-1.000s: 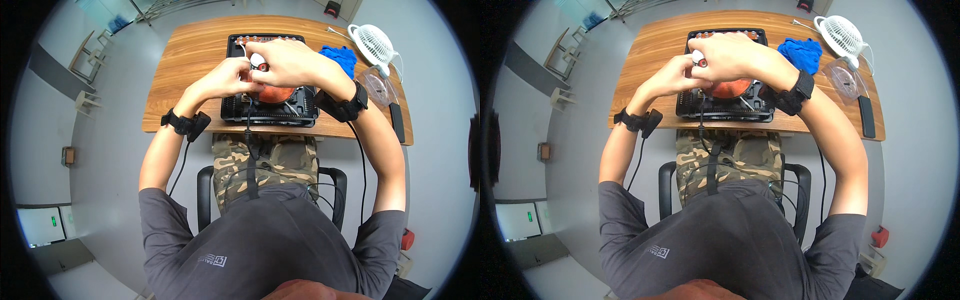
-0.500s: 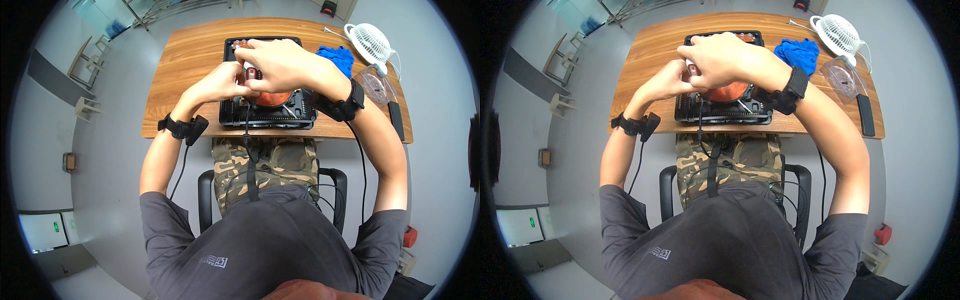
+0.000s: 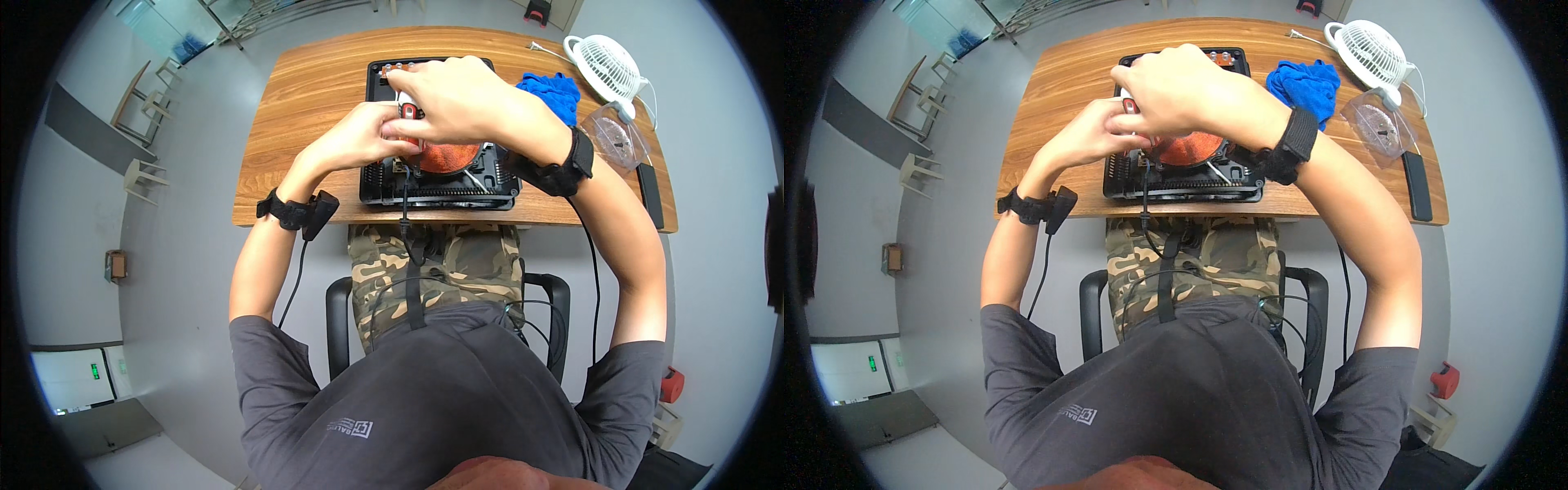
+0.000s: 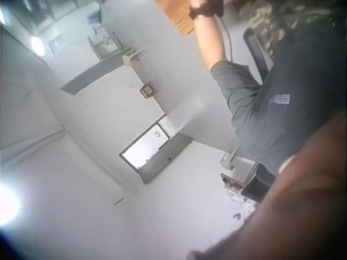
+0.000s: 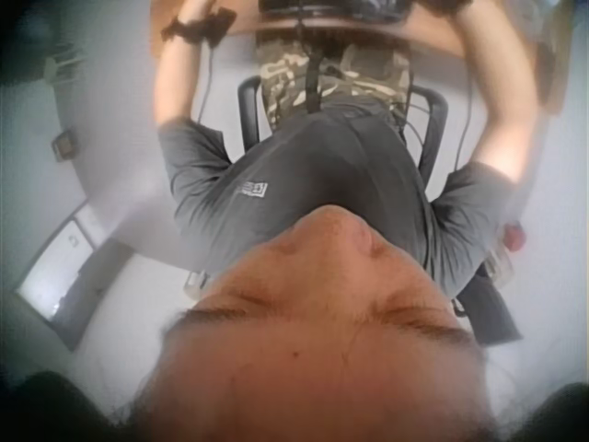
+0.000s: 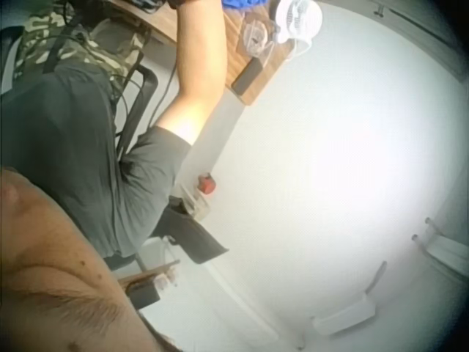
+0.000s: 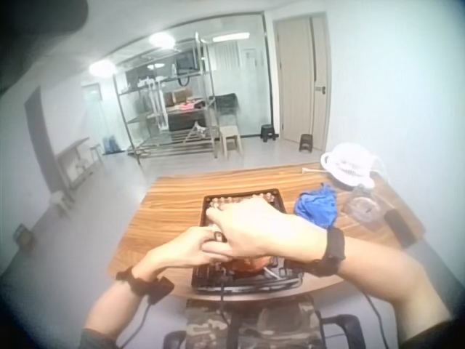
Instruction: The person wipes the surface of a black portable induction cooktop with a blue cloth, then uses a screwdriver to remove screws from the bottom cover. The person lifts the cover to reveal the internal components, including a copper coil, and continues to unscrew internal parts.
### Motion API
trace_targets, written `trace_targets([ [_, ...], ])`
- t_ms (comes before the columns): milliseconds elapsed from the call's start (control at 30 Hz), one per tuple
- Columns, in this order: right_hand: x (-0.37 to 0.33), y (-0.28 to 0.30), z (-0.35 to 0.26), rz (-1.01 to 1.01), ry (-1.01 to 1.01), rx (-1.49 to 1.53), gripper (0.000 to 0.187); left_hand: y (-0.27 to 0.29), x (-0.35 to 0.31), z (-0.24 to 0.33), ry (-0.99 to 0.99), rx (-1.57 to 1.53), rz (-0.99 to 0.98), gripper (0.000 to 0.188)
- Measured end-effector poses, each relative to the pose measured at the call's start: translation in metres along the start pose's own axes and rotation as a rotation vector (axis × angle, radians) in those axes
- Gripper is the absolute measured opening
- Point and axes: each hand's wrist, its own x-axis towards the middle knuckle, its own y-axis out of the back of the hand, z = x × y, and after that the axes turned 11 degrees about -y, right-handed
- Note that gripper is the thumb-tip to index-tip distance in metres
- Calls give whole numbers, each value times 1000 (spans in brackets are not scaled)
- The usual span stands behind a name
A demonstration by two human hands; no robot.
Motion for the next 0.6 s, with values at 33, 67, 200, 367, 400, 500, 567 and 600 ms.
trace_targets([
  [33, 3, 2, -3, -47, -47, -39, 54, 0, 1, 1, -12, 44, -7, 37],
  [67, 6, 4, -4, -93, -96, -78, 55, -1, 2, 1, -68, 54, 20, 37],
  [200, 5, -11, 1, 49, -19, -19, 49, -8, 6, 3, -76, 50, 54, 43],
  [367, 1, -8, 8, 70, 109, 40, 44, -8, 2, -2, -97, 46, 25, 41],
  [400, 1, -1, 3, 36, 51, 16, 43, -7, 2, -1, -140, 17, 33, 39],
  [500, 5, 0, -1, -37, -75, -70, 46, -7, 6, 3, -191, 44, 8, 33],
  [567, 6, 0, -2, -66, -103, -70, 45, -10, 9, 4, -144, 4, -5, 39],
  [600, 5, -3, 1, -11, -47, -22, 44, -12, 10, 6, -119, -16, -10, 43],
])
